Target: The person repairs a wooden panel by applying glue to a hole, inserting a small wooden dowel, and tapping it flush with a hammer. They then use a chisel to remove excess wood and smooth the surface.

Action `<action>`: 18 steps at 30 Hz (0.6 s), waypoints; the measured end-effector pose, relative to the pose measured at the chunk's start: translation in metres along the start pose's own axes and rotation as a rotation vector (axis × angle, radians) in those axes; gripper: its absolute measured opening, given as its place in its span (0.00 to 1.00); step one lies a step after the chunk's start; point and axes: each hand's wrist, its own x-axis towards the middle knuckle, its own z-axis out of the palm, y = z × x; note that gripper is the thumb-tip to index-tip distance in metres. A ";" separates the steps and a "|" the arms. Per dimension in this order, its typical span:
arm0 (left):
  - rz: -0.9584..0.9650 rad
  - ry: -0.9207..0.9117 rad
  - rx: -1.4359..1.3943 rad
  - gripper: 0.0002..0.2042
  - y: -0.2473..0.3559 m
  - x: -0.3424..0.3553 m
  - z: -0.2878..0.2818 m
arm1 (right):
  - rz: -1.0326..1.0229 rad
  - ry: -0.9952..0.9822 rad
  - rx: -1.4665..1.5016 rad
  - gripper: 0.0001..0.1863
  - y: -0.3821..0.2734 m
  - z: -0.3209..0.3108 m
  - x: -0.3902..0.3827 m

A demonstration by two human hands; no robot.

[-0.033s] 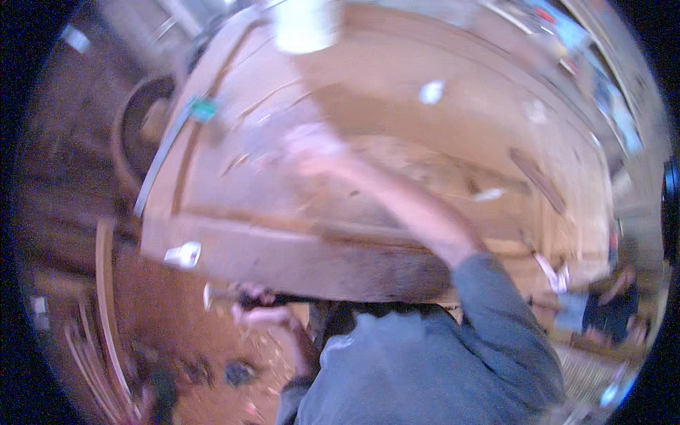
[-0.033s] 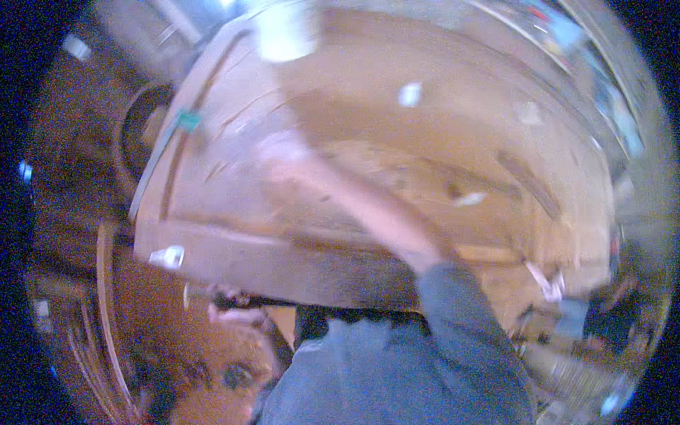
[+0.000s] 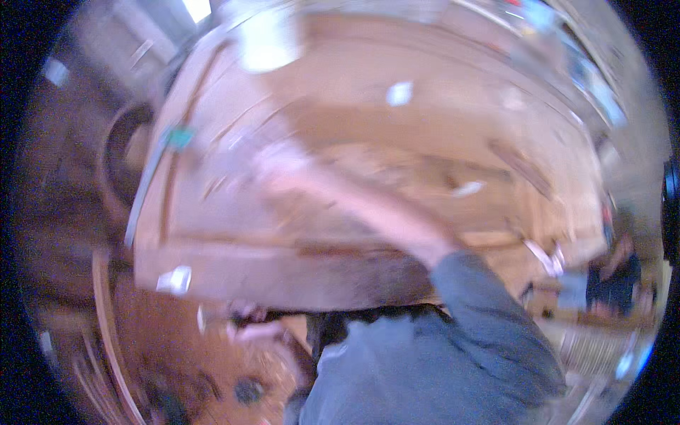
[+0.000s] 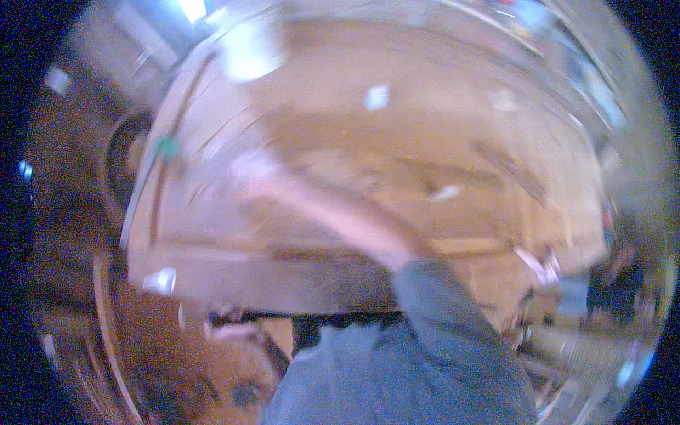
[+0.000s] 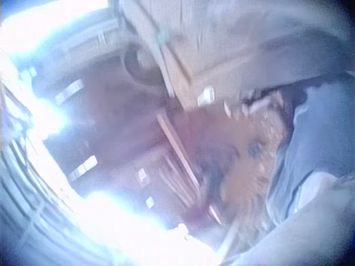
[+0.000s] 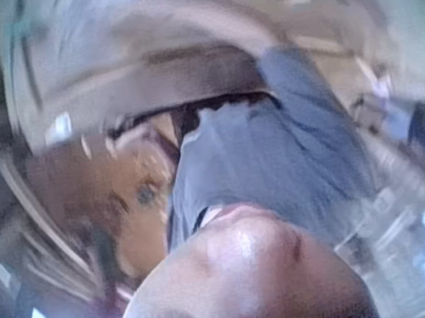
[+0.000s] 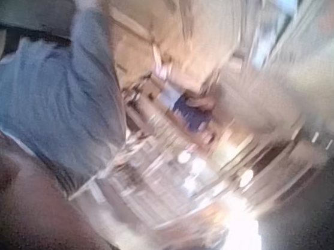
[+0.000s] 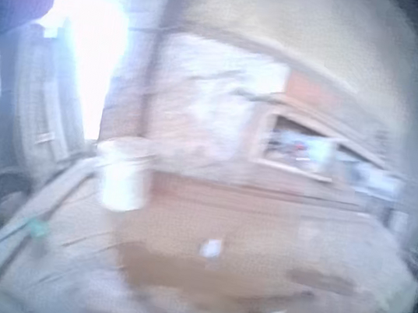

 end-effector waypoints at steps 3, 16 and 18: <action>-0.007 0.022 0.335 0.18 -0.027 -0.001 0.038 | -0.035 0.243 0.077 0.38 0.006 0.037 -0.004; -0.012 -0.255 0.622 0.19 -0.080 -0.019 0.101 | 0.121 0.326 0.078 0.52 0.056 0.059 -0.066; -0.002 -0.265 0.624 0.19 -0.079 -0.017 0.105 | 0.151 0.270 0.203 0.54 0.054 0.055 -0.064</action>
